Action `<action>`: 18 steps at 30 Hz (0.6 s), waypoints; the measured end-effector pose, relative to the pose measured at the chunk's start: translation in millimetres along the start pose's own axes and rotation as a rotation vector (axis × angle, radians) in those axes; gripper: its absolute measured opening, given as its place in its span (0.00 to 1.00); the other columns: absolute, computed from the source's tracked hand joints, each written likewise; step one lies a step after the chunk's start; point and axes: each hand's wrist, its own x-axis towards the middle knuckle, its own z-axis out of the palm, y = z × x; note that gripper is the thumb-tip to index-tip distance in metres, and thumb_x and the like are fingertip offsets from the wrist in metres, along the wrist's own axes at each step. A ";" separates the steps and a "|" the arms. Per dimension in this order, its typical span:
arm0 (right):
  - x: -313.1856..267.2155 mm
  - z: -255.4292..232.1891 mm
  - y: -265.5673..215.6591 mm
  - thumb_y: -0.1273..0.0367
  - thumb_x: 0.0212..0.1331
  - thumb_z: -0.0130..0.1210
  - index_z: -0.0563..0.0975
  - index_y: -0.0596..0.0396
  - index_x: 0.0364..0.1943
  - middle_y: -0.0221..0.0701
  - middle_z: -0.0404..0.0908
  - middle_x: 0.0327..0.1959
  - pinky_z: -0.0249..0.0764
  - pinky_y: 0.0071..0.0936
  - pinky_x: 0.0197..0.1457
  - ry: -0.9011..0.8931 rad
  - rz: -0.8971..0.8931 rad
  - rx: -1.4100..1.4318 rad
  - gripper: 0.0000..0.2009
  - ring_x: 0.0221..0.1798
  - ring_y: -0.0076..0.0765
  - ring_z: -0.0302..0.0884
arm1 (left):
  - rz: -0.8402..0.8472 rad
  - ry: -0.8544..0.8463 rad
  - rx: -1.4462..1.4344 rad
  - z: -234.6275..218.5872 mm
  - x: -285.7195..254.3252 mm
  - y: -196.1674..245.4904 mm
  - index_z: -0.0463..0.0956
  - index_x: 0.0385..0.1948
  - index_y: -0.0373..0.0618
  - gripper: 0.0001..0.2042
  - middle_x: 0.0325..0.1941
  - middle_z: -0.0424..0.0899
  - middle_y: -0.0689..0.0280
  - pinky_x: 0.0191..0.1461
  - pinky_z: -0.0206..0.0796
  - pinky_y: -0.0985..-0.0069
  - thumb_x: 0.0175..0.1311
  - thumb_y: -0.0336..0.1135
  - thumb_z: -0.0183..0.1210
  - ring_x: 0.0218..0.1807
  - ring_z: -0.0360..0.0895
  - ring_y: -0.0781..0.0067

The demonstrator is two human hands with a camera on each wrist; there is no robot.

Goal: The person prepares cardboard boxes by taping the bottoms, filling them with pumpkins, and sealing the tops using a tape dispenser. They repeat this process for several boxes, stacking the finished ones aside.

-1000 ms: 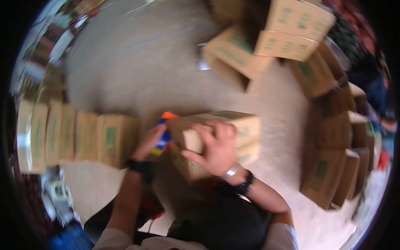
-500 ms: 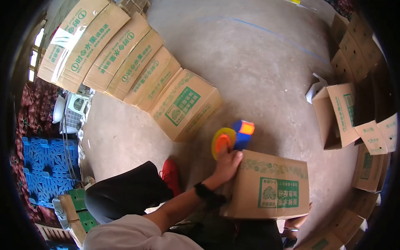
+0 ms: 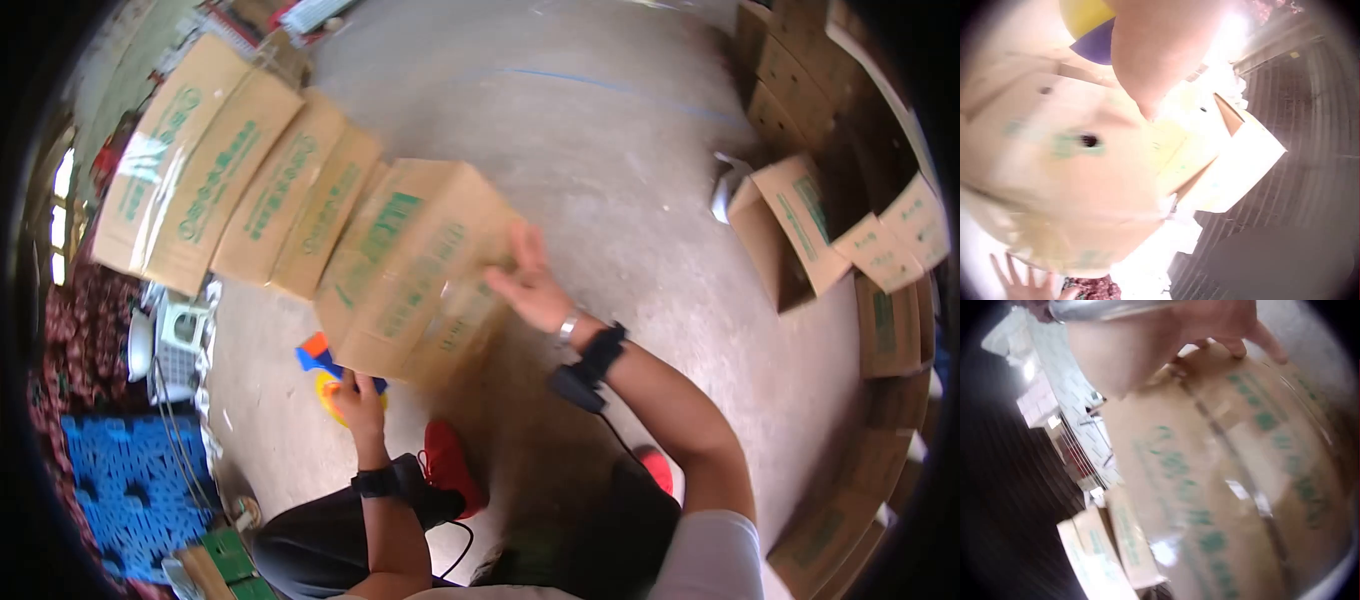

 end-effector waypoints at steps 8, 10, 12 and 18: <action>-5.0 34.3 53.2 0.55 0.52 0.54 0.42 0.62 0.63 0.48 0.58 0.59 0.51 0.25 0.65 -0.699 0.251 0.151 0.42 0.64 0.39 0.54 | -0.463 -0.170 -0.663 55.0 -4.6 -12.9 0.66 0.52 0.31 0.28 0.50 0.74 0.59 0.53 0.61 0.76 0.66 0.53 0.39 0.49 0.71 0.70; -32.5 33.6 45.0 0.57 0.52 0.54 0.58 0.57 0.62 0.41 0.76 0.47 0.58 0.26 0.61 -0.779 0.200 0.004 0.34 0.55 0.34 0.69 | -0.504 -0.112 -0.645 43.2 -0.2 -19.5 0.67 0.51 0.32 0.26 0.49 0.74 0.59 0.52 0.63 0.77 0.66 0.51 0.42 0.48 0.72 0.72; -63.7 19.9 50.0 0.63 0.54 0.54 0.64 0.50 0.59 0.36 0.78 0.44 0.64 0.24 0.56 -0.719 0.206 0.120 0.26 0.50 0.28 0.72 | -0.387 0.025 -0.547 20.4 -5.7 -21.3 0.68 0.50 0.33 0.22 0.49 0.74 0.58 0.52 0.63 0.76 0.65 0.45 0.46 0.48 0.71 0.70; -246.5 -132.0 76.7 0.62 0.52 0.54 0.69 0.59 0.51 0.46 0.75 0.47 0.71 0.34 0.50 0.117 0.519 -0.275 0.23 0.47 0.45 0.75 | 0.436 0.286 -0.124 -39.9 -12.4 117.6 0.75 0.45 0.47 0.14 0.43 0.68 0.54 0.51 0.62 0.67 0.57 0.26 0.52 0.46 0.69 0.56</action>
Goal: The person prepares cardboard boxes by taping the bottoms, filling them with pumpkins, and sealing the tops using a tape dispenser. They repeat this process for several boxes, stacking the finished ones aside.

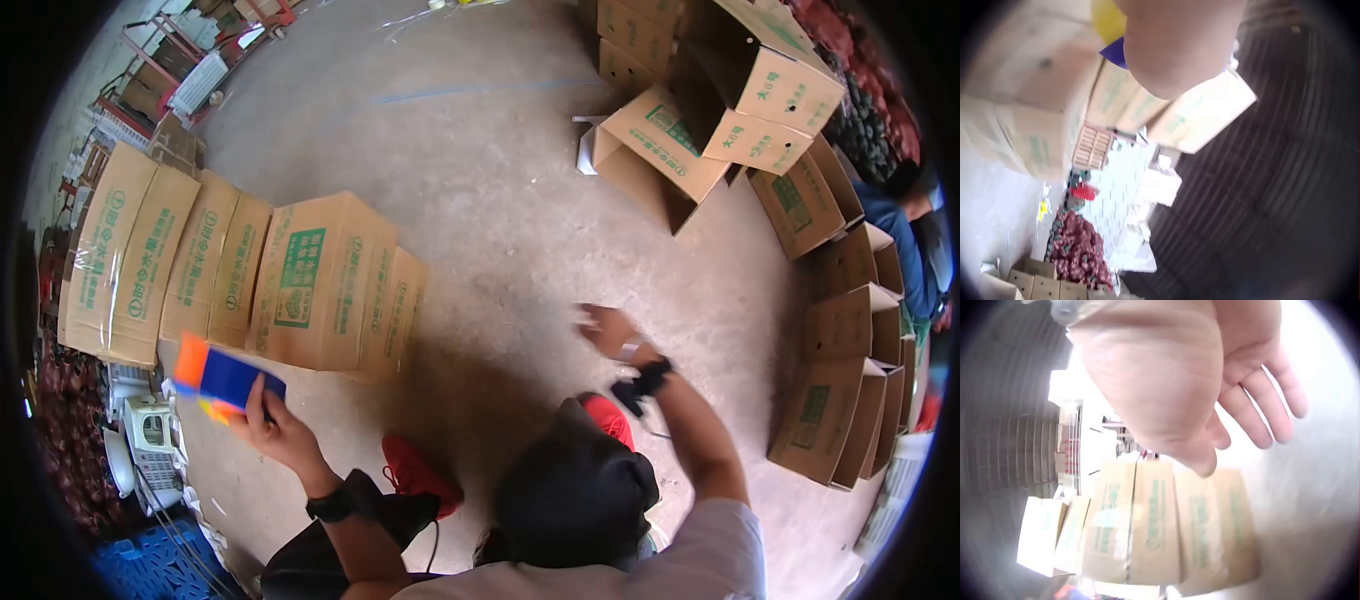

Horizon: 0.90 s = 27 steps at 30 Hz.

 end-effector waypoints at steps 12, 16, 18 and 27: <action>-352.2 -264.2 167.5 0.58 0.41 0.60 0.66 0.60 0.51 0.47 0.71 0.49 0.68 0.34 0.54 1.104 0.942 -0.477 0.31 0.52 0.48 0.69 | 1.559 -1.019 0.484 180.4 -25.6 -96.2 0.80 0.28 0.40 0.14 0.46 0.72 0.57 0.62 0.48 0.62 0.46 0.38 0.50 0.54 0.63 0.58; -361.9 -270.3 255.6 0.58 0.48 0.54 0.74 0.49 0.42 0.41 0.78 0.38 0.72 0.41 0.44 0.432 0.809 -0.801 0.18 0.41 0.49 0.76 | 1.700 -0.945 0.458 140.5 -13.2 -118.1 0.78 0.31 0.33 0.17 0.55 0.66 0.52 0.65 0.45 0.61 0.47 0.37 0.48 0.59 0.59 0.52; -356.0 -252.2 212.7 0.59 0.49 0.52 0.74 0.48 0.42 0.43 0.79 0.35 0.72 0.43 0.43 1.019 1.196 -0.469 0.16 0.39 0.51 0.76 | 1.591 -0.955 0.432 134.4 -12.6 -123.6 0.75 0.36 0.30 0.18 0.56 0.66 0.51 0.65 0.45 0.61 0.48 0.35 0.47 0.59 0.58 0.52; -370.4 -295.7 217.3 0.65 0.44 0.57 0.67 0.57 0.46 0.45 0.69 0.46 0.72 0.40 0.47 1.114 1.142 -0.399 0.23 0.50 0.53 0.68 | 1.095 -1.461 0.526 93.7 -2.3 -2.2 0.67 0.52 0.37 0.22 0.57 0.61 0.46 0.65 0.45 0.61 0.51 0.30 0.49 0.59 0.57 0.46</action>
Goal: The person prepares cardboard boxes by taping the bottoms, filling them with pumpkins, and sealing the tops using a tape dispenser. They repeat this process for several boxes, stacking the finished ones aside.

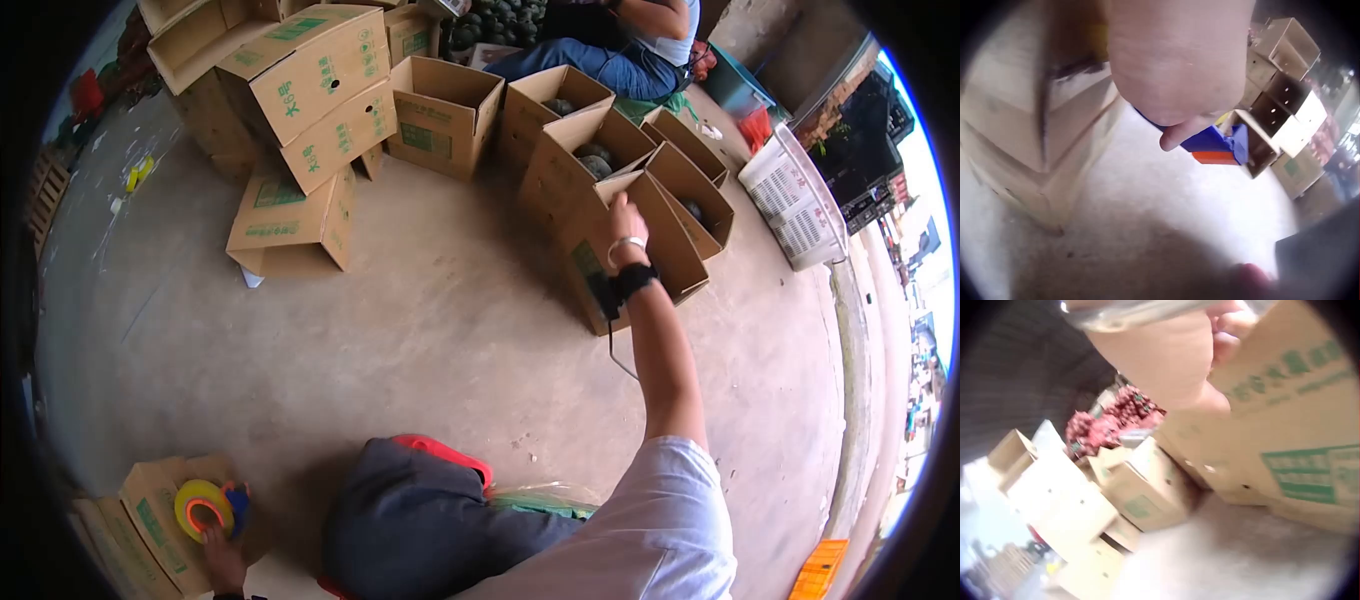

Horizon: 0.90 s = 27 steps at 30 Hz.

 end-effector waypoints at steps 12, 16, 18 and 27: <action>-164.5 14.8 -89.4 0.71 0.46 0.49 0.76 0.54 0.25 0.41 0.79 0.24 0.75 0.36 0.31 -0.411 -0.715 -0.487 0.05 0.31 0.45 0.79 | -0.052 0.157 -2.014 -36.7 57.8 80.1 0.53 0.60 0.36 0.28 0.57 0.66 0.61 0.63 0.51 0.72 0.54 0.25 0.49 0.58 0.64 0.70; -243.3 -3.9 -102.2 0.69 0.45 0.48 0.73 0.54 0.24 0.37 0.75 0.16 0.72 0.37 0.29 -0.567 -1.288 0.006 0.05 0.25 0.45 0.76 | 0.114 0.249 -1.991 -55.5 96.3 130.0 0.58 0.57 0.31 0.25 0.55 0.69 0.59 0.62 0.53 0.72 0.53 0.25 0.46 0.57 0.66 0.69; -281.3 -5.4 -126.0 0.68 0.46 0.48 0.73 0.53 0.24 0.36 0.74 0.16 0.72 0.36 0.28 -0.733 -1.497 0.196 0.05 0.25 0.44 0.76 | 0.095 0.277 -2.239 -65.0 105.1 143.2 0.63 0.53 0.31 0.21 0.51 0.72 0.58 0.59 0.56 0.74 0.55 0.27 0.45 0.53 0.69 0.69; -261.9 -21.6 -163.5 0.77 0.44 0.55 0.77 0.57 0.34 0.38 0.78 0.35 0.71 0.39 0.45 -0.370 -1.191 0.740 0.10 0.40 0.45 0.75 | -0.221 0.648 -1.921 -86.9 92.6 139.4 0.73 0.37 0.34 0.16 0.34 0.77 0.65 0.39 0.65 0.81 0.61 0.41 0.51 0.35 0.73 0.79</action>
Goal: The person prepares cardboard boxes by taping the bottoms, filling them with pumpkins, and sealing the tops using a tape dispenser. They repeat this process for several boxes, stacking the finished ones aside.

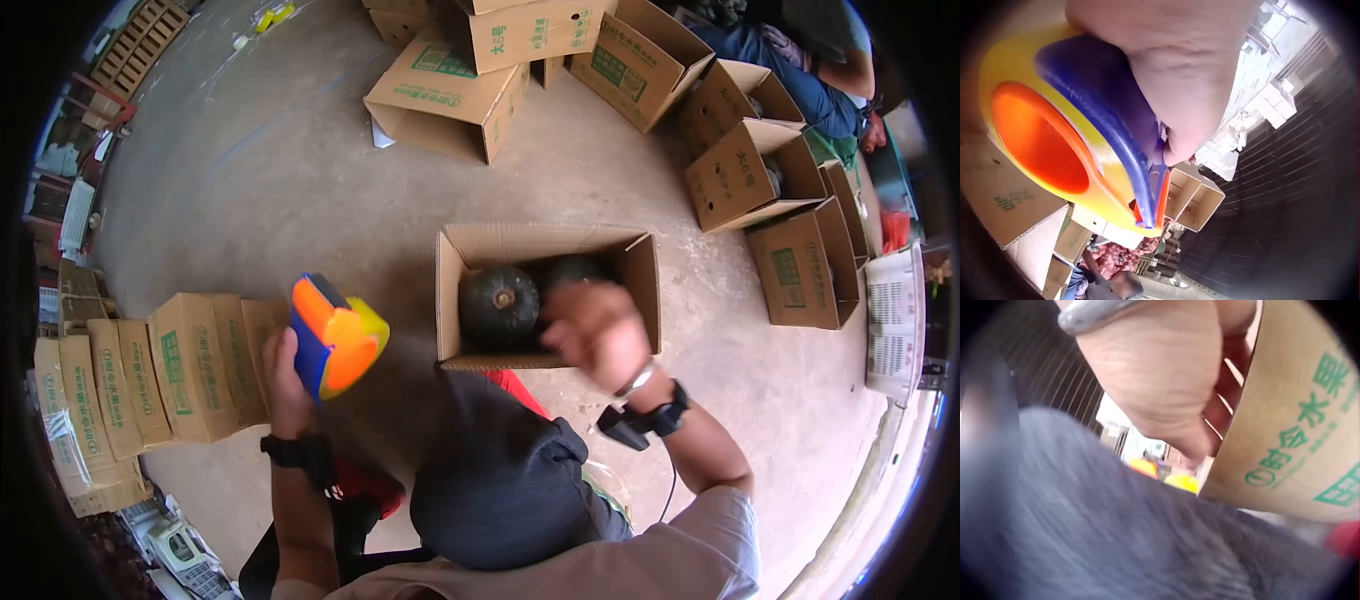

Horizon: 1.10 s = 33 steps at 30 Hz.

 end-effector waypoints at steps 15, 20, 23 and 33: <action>-10.1 21.9 61.6 0.56 0.54 0.49 0.73 0.54 0.46 0.39 0.68 0.51 0.61 0.36 0.56 -0.229 -0.170 -0.429 0.20 0.55 0.41 0.64 | 0.151 -0.724 0.317 153.4 60.1 8.0 0.77 0.31 0.34 0.15 0.27 0.82 0.61 0.35 0.69 0.78 0.54 0.40 0.60 0.30 0.78 0.79; 9.5 51.4 70.2 0.65 0.50 0.48 0.69 0.47 0.49 0.34 0.69 0.47 0.58 0.35 0.54 -0.146 -0.482 -0.519 0.19 0.51 0.41 0.64 | 0.302 -0.833 0.566 157.2 13.2 5.7 0.78 0.28 0.39 0.15 0.26 0.80 0.55 0.34 0.70 0.75 0.48 0.43 0.63 0.29 0.81 0.65; 55.2 -13.1 63.3 0.61 0.52 0.48 0.67 0.48 0.51 0.35 0.69 0.49 0.58 0.42 0.53 0.158 -0.017 -0.649 0.20 0.53 0.40 0.63 | 0.331 -0.779 0.567 157.9 10.5 -8.6 0.78 0.28 0.38 0.17 0.26 0.80 0.53 0.34 0.70 0.73 0.48 0.45 0.62 0.30 0.81 0.62; -26.9 25.8 55.5 0.44 0.55 0.41 0.52 0.35 0.64 0.56 0.40 0.66 0.64 0.50 0.57 -0.219 0.985 -0.342 0.33 0.60 0.64 0.58 | 0.294 -0.720 0.471 150.5 -0.7 -10.2 0.77 0.33 0.36 0.16 0.29 0.81 0.54 0.36 0.70 0.74 0.52 0.41 0.60 0.32 0.80 0.70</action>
